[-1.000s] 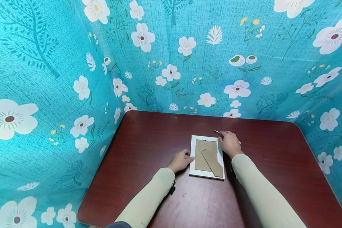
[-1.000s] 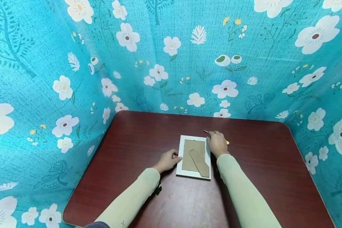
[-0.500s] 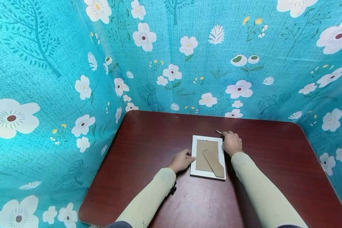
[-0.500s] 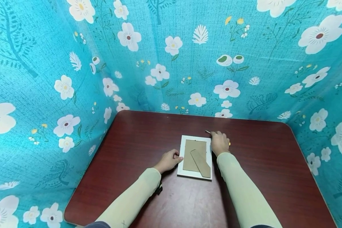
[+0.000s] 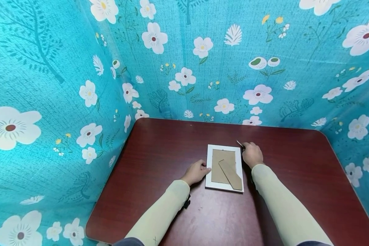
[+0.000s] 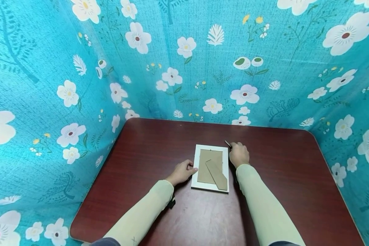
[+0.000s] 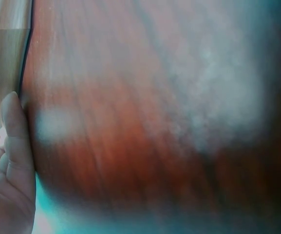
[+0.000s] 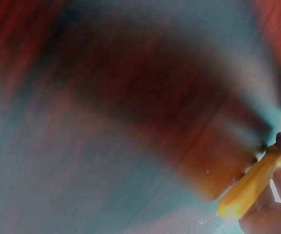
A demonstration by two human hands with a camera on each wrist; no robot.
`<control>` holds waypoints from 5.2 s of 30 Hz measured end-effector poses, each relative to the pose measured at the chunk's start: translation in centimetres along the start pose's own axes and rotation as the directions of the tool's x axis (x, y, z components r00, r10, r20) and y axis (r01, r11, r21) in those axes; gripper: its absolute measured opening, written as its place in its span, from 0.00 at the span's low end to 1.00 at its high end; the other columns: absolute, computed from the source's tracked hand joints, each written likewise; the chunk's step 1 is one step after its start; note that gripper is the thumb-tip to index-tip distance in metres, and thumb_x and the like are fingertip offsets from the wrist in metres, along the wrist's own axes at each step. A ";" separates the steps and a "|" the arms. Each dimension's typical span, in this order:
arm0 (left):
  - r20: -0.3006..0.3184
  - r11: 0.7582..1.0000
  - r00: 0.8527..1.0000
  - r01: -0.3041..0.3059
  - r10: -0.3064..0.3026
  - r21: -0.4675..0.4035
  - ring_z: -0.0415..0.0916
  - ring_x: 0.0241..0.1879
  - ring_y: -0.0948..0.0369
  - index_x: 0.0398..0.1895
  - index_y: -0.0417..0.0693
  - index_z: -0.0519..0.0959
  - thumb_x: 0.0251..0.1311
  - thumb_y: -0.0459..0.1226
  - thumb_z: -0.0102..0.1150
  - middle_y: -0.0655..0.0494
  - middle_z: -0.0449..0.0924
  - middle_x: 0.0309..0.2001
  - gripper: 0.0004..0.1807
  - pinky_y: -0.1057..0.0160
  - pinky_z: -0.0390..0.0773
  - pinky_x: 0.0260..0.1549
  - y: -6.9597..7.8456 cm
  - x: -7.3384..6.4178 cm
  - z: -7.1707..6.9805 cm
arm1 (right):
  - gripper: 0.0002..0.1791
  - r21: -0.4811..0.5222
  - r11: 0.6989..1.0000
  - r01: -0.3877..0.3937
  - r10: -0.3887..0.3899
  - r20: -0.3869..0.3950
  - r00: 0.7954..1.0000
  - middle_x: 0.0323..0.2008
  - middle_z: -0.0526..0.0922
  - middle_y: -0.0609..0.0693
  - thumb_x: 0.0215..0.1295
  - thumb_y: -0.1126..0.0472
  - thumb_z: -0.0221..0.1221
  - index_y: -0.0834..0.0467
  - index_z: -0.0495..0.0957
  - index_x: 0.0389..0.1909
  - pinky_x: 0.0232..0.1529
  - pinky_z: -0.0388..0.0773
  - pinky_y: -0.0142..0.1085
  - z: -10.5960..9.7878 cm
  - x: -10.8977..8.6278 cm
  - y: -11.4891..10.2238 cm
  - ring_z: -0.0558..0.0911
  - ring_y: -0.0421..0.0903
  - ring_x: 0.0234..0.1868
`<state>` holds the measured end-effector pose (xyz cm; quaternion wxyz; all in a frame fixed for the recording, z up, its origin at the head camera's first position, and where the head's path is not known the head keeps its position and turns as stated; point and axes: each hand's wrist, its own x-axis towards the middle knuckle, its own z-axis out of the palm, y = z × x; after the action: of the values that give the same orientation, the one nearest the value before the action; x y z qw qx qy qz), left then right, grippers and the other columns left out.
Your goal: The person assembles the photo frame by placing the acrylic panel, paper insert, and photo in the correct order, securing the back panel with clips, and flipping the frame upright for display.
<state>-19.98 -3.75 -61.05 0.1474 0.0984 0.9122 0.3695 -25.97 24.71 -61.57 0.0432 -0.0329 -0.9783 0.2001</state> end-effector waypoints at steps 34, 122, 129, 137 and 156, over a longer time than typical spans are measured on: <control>-0.008 1.000 1.000 0.012 -0.011 0.026 0.72 0.30 0.67 0.46 0.50 0.76 0.63 0.53 0.60 0.67 0.75 0.28 0.19 0.63 0.73 0.35 -0.2 0.2 0.1 | 0.26 0.044 0.999 0.025 -0.031 0.153 0.988 0.50 0.79 0.67 0.77 0.49 0.46 0.69 0.76 0.56 0.51 0.71 0.57 -1.8 -0.6 -2.6 0.77 0.63 0.51; -0.008 0.998 1.000 0.026 -0.026 0.050 0.76 0.36 0.66 0.46 0.52 0.76 0.63 0.54 0.60 0.68 0.80 0.33 0.18 0.62 0.74 0.40 0.2 0.3 -0.2 | 0.20 -0.022 0.989 0.146 -0.139 0.188 0.972 0.16 0.69 0.46 0.66 0.44 0.60 0.51 0.70 0.20 0.21 0.63 0.41 -0.5 0.2 -3.6 0.70 0.47 0.22; -0.003 0.998 0.999 0.036 -0.036 0.049 0.76 0.37 0.66 0.47 0.53 0.76 0.63 0.54 0.60 0.67 0.79 0.33 0.19 0.61 0.74 0.40 0.2 0.2 0.0 | 0.21 -0.011 0.991 0.133 -0.129 0.181 0.975 0.16 0.68 0.47 0.66 0.45 0.61 0.51 0.69 0.20 0.20 0.63 0.41 -0.4 -0.2 -3.5 0.69 0.47 0.21; -0.009 0.999 0.999 0.037 -0.037 0.027 0.76 0.36 0.65 0.46 0.52 0.76 0.63 0.54 0.61 0.66 0.79 0.33 0.18 0.61 0.74 0.39 0.2 0.2 0.1 | 0.20 0.033 0.995 0.099 -0.103 0.161 0.982 0.17 0.68 0.50 0.69 0.45 0.58 0.53 0.67 0.23 0.20 0.62 0.41 -0.2 -0.3 -3.1 0.68 0.48 0.20; -0.013 0.999 0.999 0.031 -0.031 0.032 0.73 0.31 0.67 0.46 0.51 0.77 0.62 0.53 0.61 0.67 0.76 0.29 0.19 0.62 0.73 0.36 -0.1 0.6 0.3 | 0.21 0.119 0.988 -0.098 0.079 0.155 0.985 0.20 0.71 0.51 0.71 0.42 0.53 0.55 0.70 0.27 0.26 0.63 0.43 -1.0 -0.6 -3.8 0.70 0.50 0.24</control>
<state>-20.40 -3.43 -61.43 0.1459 0.0842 0.9203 0.3530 -25.48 21.60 -59.20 -0.0375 -0.0586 -0.9617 0.2651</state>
